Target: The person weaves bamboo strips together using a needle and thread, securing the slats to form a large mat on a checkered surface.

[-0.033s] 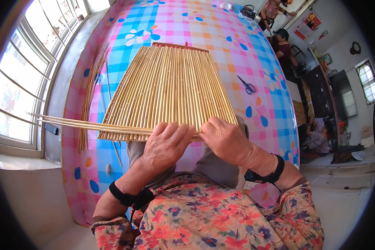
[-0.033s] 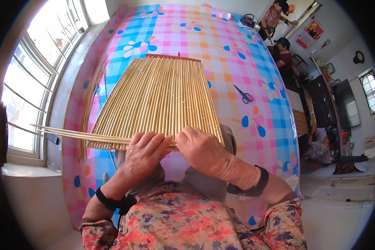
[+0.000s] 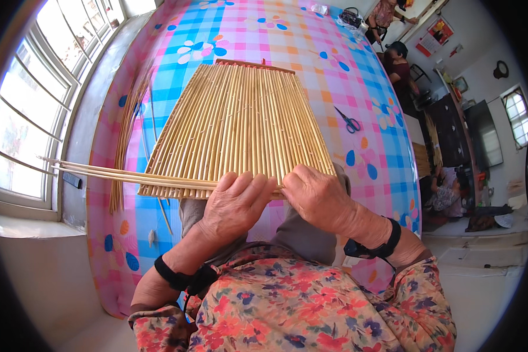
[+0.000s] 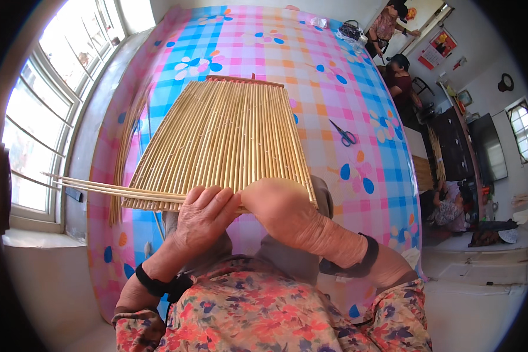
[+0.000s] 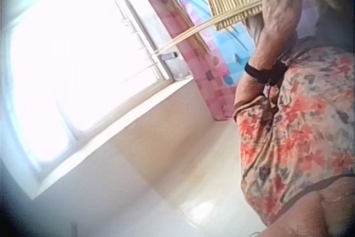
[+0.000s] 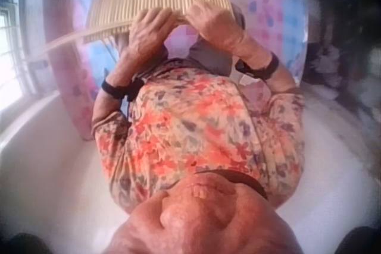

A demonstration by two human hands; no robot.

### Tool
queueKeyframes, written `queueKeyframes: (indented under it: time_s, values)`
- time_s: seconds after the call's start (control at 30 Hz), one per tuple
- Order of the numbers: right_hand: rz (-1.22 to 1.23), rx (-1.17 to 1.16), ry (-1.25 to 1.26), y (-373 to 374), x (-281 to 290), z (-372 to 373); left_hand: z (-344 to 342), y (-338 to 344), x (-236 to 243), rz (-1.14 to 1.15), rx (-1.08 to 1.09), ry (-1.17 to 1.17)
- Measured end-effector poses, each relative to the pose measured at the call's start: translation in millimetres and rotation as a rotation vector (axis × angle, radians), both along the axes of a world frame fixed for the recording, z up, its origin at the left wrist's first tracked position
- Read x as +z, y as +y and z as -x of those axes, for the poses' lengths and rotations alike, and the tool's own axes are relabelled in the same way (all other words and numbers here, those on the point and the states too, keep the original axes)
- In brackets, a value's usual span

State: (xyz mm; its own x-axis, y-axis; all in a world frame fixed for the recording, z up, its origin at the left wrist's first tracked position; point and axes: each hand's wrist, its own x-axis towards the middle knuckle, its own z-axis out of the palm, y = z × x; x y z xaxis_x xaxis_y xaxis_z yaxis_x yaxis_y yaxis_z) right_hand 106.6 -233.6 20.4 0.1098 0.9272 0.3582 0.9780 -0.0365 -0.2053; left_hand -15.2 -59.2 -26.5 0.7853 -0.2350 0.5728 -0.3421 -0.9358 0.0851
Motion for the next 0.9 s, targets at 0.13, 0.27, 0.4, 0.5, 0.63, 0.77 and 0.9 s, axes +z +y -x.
queueKeyframes:
  time_s: [0.13, 0.27, 0.4, 0.5, 0.63, 0.77, 0.9]
  values:
    - [0.048, 0.018, -0.063, 5, 6, 0, 2, 0, 1, -0.004, 0.011, 0.011]
    - [0.094, -0.034, -0.052, 4, 9, 2, 2, 1, 0, 0.045, -0.024, 0.021]
    - [0.126, 0.014, 0.075, 13, 9, -4, 4, 4, 4, 0.079, -0.025, 0.060]
    - [0.148, 0.042, 0.121, 20, 14, -4, 4, 5, 1, 0.140, 0.011, -0.021]
    - [0.087, 0.094, 0.168, 33, 23, -8, 4, 13, 4, 0.189, 0.026, -0.043]
    - [0.139, 0.111, 0.269, 35, 22, -10, 1, 11, -1, 0.218, 0.012, -0.052]
    - [0.146, 0.160, 0.286, 32, 18, -9, 3, 11, -3, 0.251, -0.006, -0.046]
